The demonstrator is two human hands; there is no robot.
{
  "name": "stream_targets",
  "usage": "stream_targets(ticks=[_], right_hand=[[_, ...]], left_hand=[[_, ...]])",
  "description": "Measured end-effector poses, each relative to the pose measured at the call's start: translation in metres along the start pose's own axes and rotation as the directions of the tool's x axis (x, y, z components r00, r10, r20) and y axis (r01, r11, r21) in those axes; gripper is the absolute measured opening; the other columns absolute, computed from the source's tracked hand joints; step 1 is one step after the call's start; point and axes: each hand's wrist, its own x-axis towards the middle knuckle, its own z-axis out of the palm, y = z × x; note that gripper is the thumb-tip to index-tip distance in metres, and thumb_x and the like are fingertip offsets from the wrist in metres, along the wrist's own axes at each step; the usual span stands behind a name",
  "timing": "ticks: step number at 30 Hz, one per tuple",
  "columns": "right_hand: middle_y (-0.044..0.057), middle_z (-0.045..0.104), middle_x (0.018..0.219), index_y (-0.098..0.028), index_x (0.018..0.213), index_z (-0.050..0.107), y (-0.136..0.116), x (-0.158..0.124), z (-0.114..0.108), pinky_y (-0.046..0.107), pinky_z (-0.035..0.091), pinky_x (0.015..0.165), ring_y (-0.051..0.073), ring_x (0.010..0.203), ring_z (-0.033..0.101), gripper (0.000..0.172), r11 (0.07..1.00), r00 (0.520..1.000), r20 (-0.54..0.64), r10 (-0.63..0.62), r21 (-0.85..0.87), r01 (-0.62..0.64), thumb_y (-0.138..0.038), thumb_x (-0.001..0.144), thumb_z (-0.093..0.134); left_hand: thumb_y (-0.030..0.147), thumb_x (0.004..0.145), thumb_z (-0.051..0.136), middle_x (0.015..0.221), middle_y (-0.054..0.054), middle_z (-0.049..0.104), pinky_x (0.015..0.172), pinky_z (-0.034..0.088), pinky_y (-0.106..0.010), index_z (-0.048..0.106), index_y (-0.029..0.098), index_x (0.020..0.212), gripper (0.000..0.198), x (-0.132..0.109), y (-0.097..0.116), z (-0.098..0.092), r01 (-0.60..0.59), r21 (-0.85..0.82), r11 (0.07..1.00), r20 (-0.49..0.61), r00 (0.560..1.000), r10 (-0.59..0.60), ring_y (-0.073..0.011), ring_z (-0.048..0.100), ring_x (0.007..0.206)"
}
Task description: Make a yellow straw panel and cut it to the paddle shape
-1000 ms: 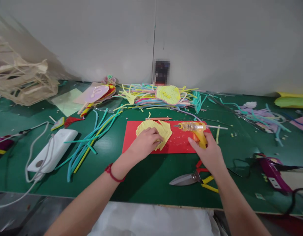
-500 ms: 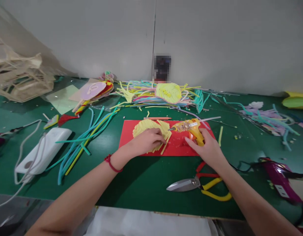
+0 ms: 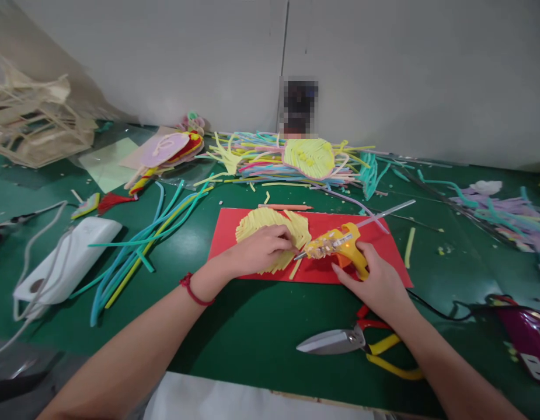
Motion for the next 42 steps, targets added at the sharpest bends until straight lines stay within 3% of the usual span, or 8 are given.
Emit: stream_targets(ticks=[8,13,35,39,42], right_hand=[[0.011,0.068,0.088,-0.016,0.102,0.053,-0.005,-0.01,0.003,0.026,0.044,0.046,0.022,0.065,0.066,0.042,0.968,0.969,-0.14,-0.204,-0.177,0.179,-0.053,0.081,0.049],[0.011,0.068,0.088,-0.014,0.105,0.052,-0.002,-0.011,0.005,0.025,0.043,0.045,0.021,0.065,0.066,0.042,0.941,0.945,-0.15,-0.291,-0.225,0.254,-0.05,0.083,0.049],[0.011,0.065,0.086,-0.013,0.106,0.05,-0.004,-0.013,0.003,0.025,0.04,0.043,0.02,0.063,0.065,0.039,0.916,0.93,-0.115,-0.35,-0.25,0.314,-0.047,0.089,0.042],[0.01,0.065,0.083,-0.013,0.105,0.049,-0.003,-0.012,0.003,0.025,0.04,0.043,0.02,0.061,0.065,0.039,0.92,0.933,-0.109,-0.343,-0.239,0.31,-0.048,0.09,0.04],[0.012,0.066,0.09,-0.013,0.107,0.049,-0.002,-0.013,0.003,0.025,0.042,0.044,0.02,0.065,0.066,0.04,0.924,0.939,-0.087,-0.333,-0.231,0.306,-0.049,0.09,0.04]], left_hand=[[0.005,0.087,0.038,0.099,-0.006,0.061,0.085,0.043,-0.028,0.069,0.019,0.099,0.036,0.001,-0.002,0.002,0.018,-0.083,0.996,-0.037,0.999,-0.021,-0.0151,0.055,0.094],[0.005,0.087,0.038,0.098,-0.007,0.061,0.085,0.043,-0.027,0.069,0.019,0.1,0.036,0.001,-0.002,0.003,0.014,-0.089,0.996,-0.048,0.999,-0.019,-0.015,0.055,0.093],[0.004,0.085,0.037,0.103,-0.006,0.061,0.087,0.044,-0.028,0.064,0.019,0.107,0.038,0.004,-0.003,0.003,0.067,-0.185,0.98,-0.031,0.997,-0.074,-0.0144,0.057,0.098],[0.005,0.084,0.041,0.105,-0.007,0.06,0.087,0.046,-0.029,0.061,0.016,0.105,0.031,0.003,0.002,-0.001,0.109,-0.191,0.976,-0.123,0.983,-0.134,-0.0154,0.056,0.1],[0.019,0.086,0.05,0.104,-0.006,0.06,0.088,0.047,-0.033,0.059,0.017,0.098,0.015,-0.006,0.021,-0.006,0.174,-0.136,0.975,-0.248,0.947,-0.204,-0.0175,0.055,0.102]])
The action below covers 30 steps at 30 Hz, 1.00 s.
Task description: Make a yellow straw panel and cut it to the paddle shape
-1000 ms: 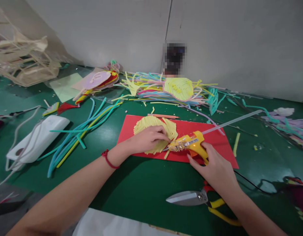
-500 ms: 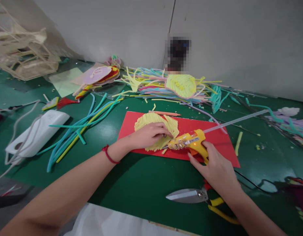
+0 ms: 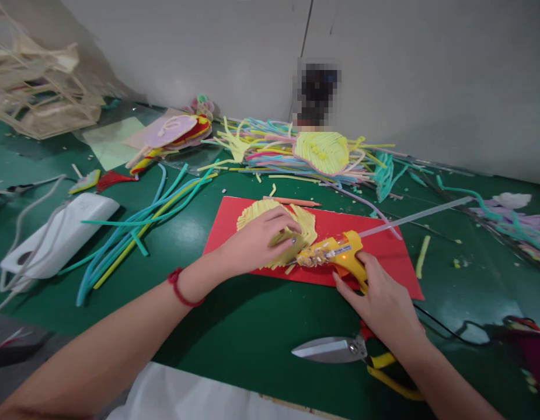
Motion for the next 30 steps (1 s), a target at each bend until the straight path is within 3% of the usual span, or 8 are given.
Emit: stream_targets(ticks=[3,7,12,24,30], right_hand=[[0.014,0.066,0.095,-0.014,0.107,0.049,0.0,0.0,0.0,0.026,0.044,0.046,0.021,0.067,0.066,0.041,1.0,1.0,0.02,0.008,0.003,-0.008,-0.05,0.09,0.039],[0.014,0.067,0.094,-0.015,0.106,0.049,-0.001,0.002,0.0,0.027,0.044,0.044,0.022,0.065,0.067,0.042,0.999,0.998,0.047,0.048,0.002,-0.049,-0.052,0.089,0.037],[0.013,0.067,0.091,-0.017,0.105,0.049,-0.001,0.002,-0.001,0.027,0.043,0.042,0.022,0.062,0.066,0.044,0.995,0.993,0.078,0.093,0.012,-0.094,-0.055,0.088,0.036],[0.015,0.068,0.091,-0.015,0.105,0.05,0.0,0.004,-0.003,0.026,0.042,0.038,0.023,0.062,0.067,0.046,0.996,0.995,0.055,0.083,0.022,-0.084,-0.054,0.09,0.032],[0.015,0.068,0.095,-0.015,0.106,0.051,0.004,0.004,-0.004,0.028,0.044,0.039,0.023,0.062,0.067,0.048,0.988,0.981,0.126,0.145,0.036,-0.151,-0.057,0.087,0.037]], left_hand=[[0.023,0.091,0.047,0.091,-0.003,0.061,0.078,0.049,-0.029,0.06,0.019,0.09,0.013,-0.022,0.024,0.005,0.09,0.124,0.988,-0.155,0.985,-0.071,-0.0149,0.059,0.088],[0.021,0.092,0.046,0.084,-0.004,0.062,0.068,0.05,-0.03,0.058,0.018,0.087,0.013,-0.054,0.048,0.031,0.212,0.363,0.907,-0.177,0.972,-0.157,-0.017,0.06,0.076],[0.022,0.09,0.049,0.08,-0.002,0.062,0.058,0.047,-0.029,0.056,0.019,0.09,0.007,-0.062,0.055,0.054,0.368,0.405,0.837,-0.268,0.923,-0.276,-0.0174,0.06,0.069],[0.017,0.092,0.044,0.071,-0.001,0.06,0.057,0.042,-0.028,0.057,0.018,0.079,0.018,-0.054,0.049,0.051,0.298,0.465,0.834,-0.284,0.942,-0.178,-0.0154,0.055,0.063],[0.018,0.091,0.046,0.069,0.0,0.059,0.056,0.041,-0.028,0.058,0.019,0.077,0.018,-0.055,0.048,0.053,0.287,0.485,0.826,-0.291,0.944,-0.157,-0.0152,0.054,0.061]])
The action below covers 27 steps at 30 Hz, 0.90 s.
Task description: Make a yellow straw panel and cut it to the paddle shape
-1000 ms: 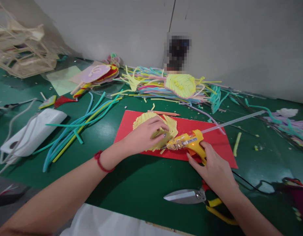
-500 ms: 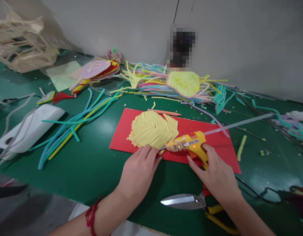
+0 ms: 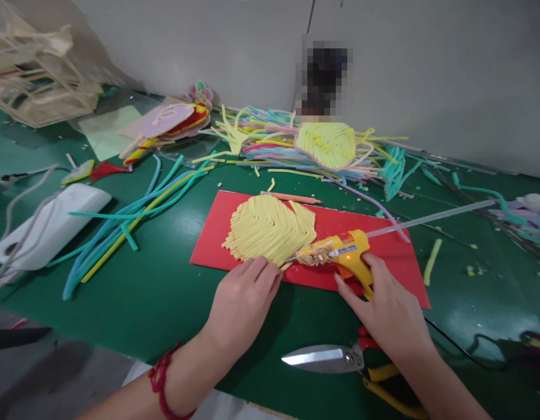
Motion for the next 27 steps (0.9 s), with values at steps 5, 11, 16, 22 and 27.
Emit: stream_targets(ticks=[5,11,16,22,27], right_hand=[[0.016,0.067,0.098,-0.015,0.108,0.05,0.0003,-0.0003,0.0009,0.028,0.046,0.041,0.024,0.064,0.068,0.05,1.0,1.0,0.015,0.026,-0.012,-0.026,-0.058,0.087,0.035],[0.017,0.067,0.103,-0.015,0.109,0.05,0.0022,-0.0013,0.0015,0.029,0.047,0.042,0.024,0.067,0.068,0.051,0.998,0.998,0.02,0.059,-0.013,-0.059,-0.059,0.087,0.036],[0.015,0.069,0.097,-0.016,0.109,0.05,0.005,-0.0004,-0.0003,0.031,0.049,0.046,0.027,0.071,0.069,0.051,0.991,0.991,0.038,0.13,0.004,-0.131,-0.06,0.083,0.04],[0.014,0.069,0.097,-0.017,0.109,0.05,0.0057,0.0006,-0.0003,0.031,0.049,0.046,0.027,0.072,0.069,0.05,0.986,0.985,0.061,0.163,0.019,-0.165,-0.059,0.082,0.043],[0.014,0.07,0.095,-0.017,0.109,0.05,0.0048,0.0016,-0.0015,0.032,0.051,0.049,0.029,0.075,0.07,0.05,0.98,0.978,0.082,0.192,0.025,-0.195,-0.058,0.081,0.043]], left_hand=[[0.017,0.089,0.049,0.068,0.0,0.058,0.056,0.042,-0.028,0.058,0.018,0.076,0.016,0.0009,-0.0001,0.0007,-0.003,-0.003,1.0,-0.02,1.0,0.003,-0.0152,0.054,0.06],[0.016,0.089,0.049,0.069,0.0,0.059,0.055,0.043,-0.027,0.059,0.017,0.077,0.015,-0.0002,0.0002,0.0009,-0.028,-0.018,0.999,-0.022,0.999,0.028,-0.0155,0.055,0.061],[0.016,0.09,0.048,0.067,0.0,0.058,0.055,0.043,-0.027,0.059,0.017,0.076,0.018,0.0002,0.001,0.0005,-0.046,-0.023,0.999,-0.036,0.998,0.045,-0.0151,0.055,0.061],[0.017,0.091,0.047,0.068,0.0,0.059,0.056,0.041,-0.025,0.059,0.017,0.077,0.019,0.0009,0.0014,-0.0001,-0.045,-0.038,0.998,-0.045,0.998,0.043,-0.0139,0.055,0.062],[0.017,0.091,0.047,0.065,0.001,0.056,0.055,0.04,-0.025,0.059,0.017,0.074,0.02,0.0012,0.0018,-0.0003,-0.063,-0.049,0.997,-0.057,0.997,0.06,-0.0128,0.051,0.058]])
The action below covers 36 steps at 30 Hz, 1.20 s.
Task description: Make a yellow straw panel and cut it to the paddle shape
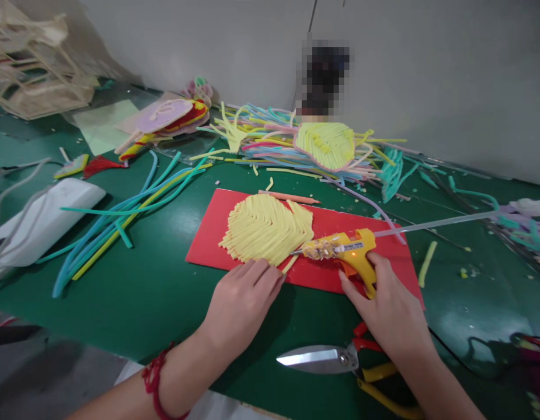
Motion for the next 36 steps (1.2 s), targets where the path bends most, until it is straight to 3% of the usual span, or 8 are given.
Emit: stream_targets(ticks=[7,16,36], right_hand=[[0.016,0.069,0.097,-0.016,0.11,0.051,0.002,-0.001,0.001,0.032,0.05,0.047,0.028,0.073,0.07,0.054,0.998,0.998,-0.026,-0.051,-0.023,0.05,-0.061,0.084,0.038],[0.017,0.07,0.096,-0.013,0.11,0.052,0.001,0.002,-0.002,0.034,0.052,0.053,0.029,0.076,0.069,0.063,0.999,0.998,-0.068,-0.001,-0.036,-0.001,-0.065,0.084,0.028],[0.016,0.064,0.111,-0.017,0.114,0.049,-0.003,0.002,-0.013,0.033,0.046,0.052,0.029,0.083,0.065,0.048,0.986,0.99,-0.035,0.139,-0.09,-0.142,-0.053,0.083,0.042]], left_hand=[[0.018,0.091,0.048,0.065,0.001,0.056,0.056,0.041,-0.025,0.058,0.017,0.073,0.02,0.001,0.0,0.0,-0.026,-0.006,1.0,-0.016,1.0,0.026,-0.0127,0.051,0.059],[0.018,0.091,0.048,0.067,0.0,0.059,0.056,0.044,-0.025,0.059,0.016,0.075,0.019,0.0,0.0,0.0,-0.043,-0.051,0.998,-0.004,0.999,0.043,-0.0131,0.055,0.061],[0.019,0.091,0.049,0.067,0.0,0.06,0.057,0.046,-0.025,0.061,0.016,0.076,0.019,0.001,0.002,-0.001,-0.064,-0.063,0.996,-0.008,0.998,0.063,-0.013,0.056,0.061]])
